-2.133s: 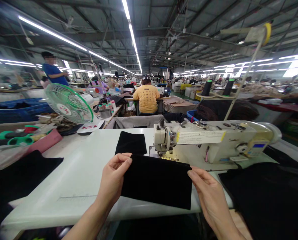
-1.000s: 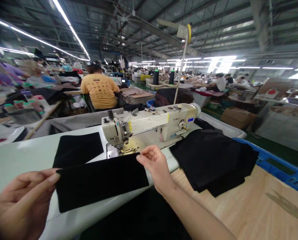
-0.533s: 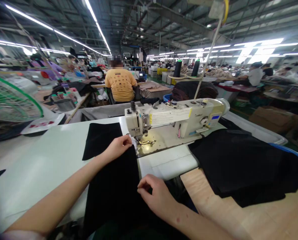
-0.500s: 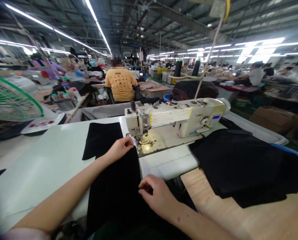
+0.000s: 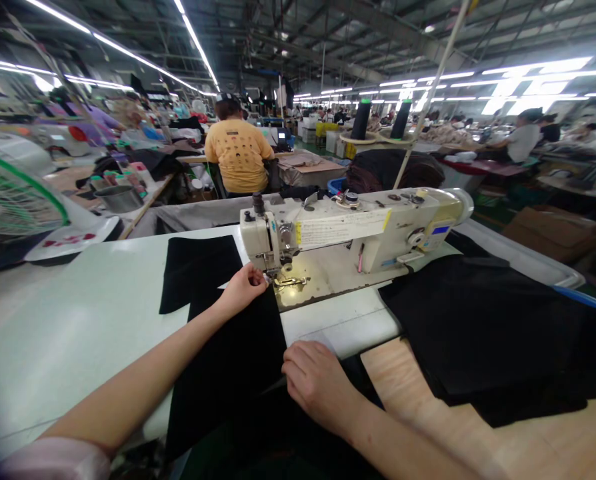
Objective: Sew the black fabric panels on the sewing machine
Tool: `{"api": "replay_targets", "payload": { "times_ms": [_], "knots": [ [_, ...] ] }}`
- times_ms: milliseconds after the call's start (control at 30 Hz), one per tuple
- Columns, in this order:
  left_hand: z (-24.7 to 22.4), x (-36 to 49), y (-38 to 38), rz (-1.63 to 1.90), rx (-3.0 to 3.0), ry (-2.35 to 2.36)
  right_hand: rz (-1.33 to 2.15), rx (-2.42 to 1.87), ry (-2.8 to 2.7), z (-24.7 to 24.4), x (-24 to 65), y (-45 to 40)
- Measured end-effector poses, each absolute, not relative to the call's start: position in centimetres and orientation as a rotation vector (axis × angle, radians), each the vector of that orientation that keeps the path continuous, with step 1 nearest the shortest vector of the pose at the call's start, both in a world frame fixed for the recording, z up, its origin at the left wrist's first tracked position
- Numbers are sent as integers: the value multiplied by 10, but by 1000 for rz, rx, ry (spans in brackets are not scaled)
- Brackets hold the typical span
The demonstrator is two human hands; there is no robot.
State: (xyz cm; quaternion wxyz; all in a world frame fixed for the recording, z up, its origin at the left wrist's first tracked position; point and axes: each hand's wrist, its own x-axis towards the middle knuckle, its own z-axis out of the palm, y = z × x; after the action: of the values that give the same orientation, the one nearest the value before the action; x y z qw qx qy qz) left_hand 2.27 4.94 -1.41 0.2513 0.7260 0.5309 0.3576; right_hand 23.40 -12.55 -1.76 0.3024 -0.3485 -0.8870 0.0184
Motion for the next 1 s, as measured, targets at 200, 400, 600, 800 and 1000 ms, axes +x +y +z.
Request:
{"api": "replay_targets", "payload": {
  "times_ms": [200, 400, 600, 800, 1000],
  "knots": [
    [-12, 26, 58, 973, 1910, 1434, 153, -922, -2313, -19, 233, -124],
    [-8, 25, 56, 939, 1976, 1446, 173, -955, -2344, -18, 233, -124],
    [7, 31, 41, 920, 2141, 1646, 115, -859, -2368, -19, 239, -123],
    [16, 28, -67, 652, 2646, 1222, 139, -828, -2436, -16, 248, -125],
    [1, 14, -113, 572, 2793, 916, 187, -870, -2443, -17, 245, -109]
  ]
}}
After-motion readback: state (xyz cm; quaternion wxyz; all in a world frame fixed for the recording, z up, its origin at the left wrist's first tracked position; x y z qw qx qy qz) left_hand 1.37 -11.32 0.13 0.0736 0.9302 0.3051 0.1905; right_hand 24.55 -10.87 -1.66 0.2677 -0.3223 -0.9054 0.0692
